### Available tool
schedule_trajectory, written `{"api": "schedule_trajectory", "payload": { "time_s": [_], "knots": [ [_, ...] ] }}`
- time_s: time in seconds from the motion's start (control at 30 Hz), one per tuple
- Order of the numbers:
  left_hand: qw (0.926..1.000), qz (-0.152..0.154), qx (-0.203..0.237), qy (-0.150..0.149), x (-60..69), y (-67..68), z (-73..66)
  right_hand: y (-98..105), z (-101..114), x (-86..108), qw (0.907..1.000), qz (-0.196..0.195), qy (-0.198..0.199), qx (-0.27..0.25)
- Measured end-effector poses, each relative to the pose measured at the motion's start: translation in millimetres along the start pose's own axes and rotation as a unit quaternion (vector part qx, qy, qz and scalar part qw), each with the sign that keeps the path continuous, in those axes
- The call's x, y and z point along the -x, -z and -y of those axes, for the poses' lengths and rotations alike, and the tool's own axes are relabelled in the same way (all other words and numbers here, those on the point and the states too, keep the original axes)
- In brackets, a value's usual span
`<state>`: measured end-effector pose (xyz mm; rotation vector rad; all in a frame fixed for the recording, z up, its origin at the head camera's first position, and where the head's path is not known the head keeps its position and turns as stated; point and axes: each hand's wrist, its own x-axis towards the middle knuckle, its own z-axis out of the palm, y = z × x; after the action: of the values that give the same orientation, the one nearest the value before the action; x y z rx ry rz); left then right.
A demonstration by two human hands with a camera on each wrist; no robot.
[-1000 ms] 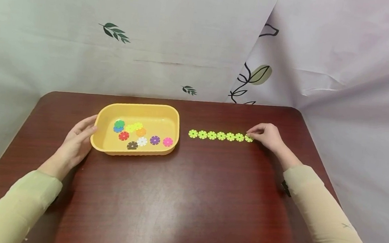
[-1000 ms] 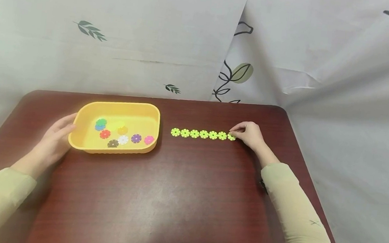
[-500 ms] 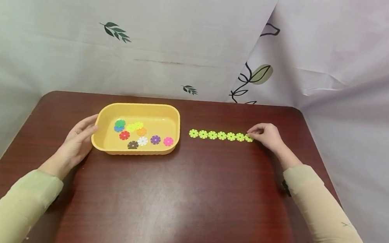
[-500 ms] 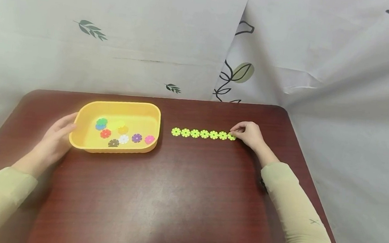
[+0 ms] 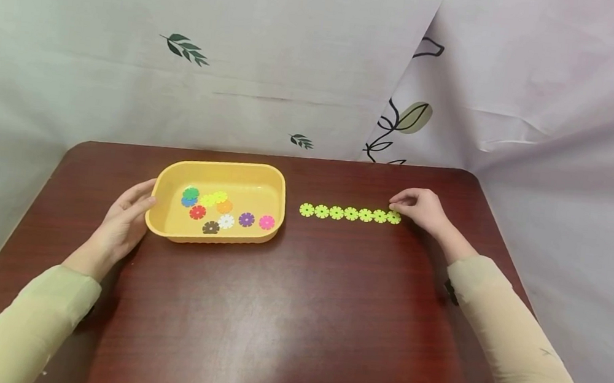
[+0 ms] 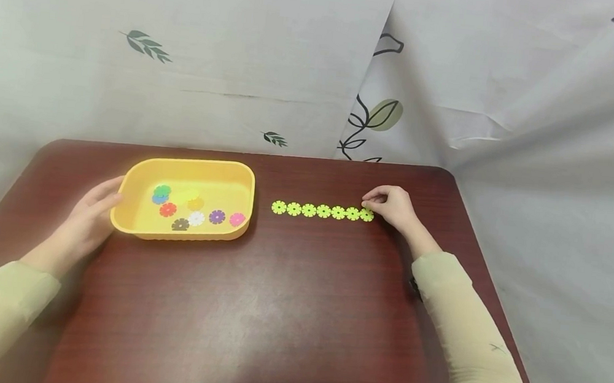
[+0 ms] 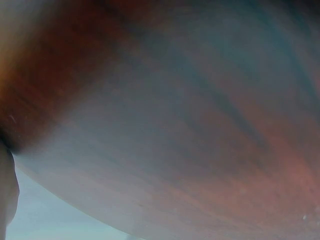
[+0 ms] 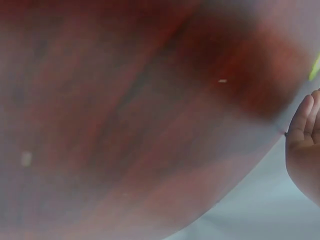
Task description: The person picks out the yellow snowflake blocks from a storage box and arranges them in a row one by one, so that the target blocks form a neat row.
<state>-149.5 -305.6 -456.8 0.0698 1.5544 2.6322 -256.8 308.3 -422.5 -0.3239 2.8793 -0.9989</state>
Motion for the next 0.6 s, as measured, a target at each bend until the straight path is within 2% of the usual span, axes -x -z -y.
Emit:
{"api": "schedule_trajectory", "payload": {
  "time_s": [0.33,0.6],
  "knots": [
    [1.0,-0.001,-0.003,0.003,0.6,0.0,-0.7,-1.6,25.3,-16.9,0.9998,-0.008,0.012,-0.017],
    [1.0,0.003,0.001,0.008,1.0,-0.3,-1.2,-11.9,53.5,-34.6,0.999,-0.008,0.028,-0.035]
  ]
}}
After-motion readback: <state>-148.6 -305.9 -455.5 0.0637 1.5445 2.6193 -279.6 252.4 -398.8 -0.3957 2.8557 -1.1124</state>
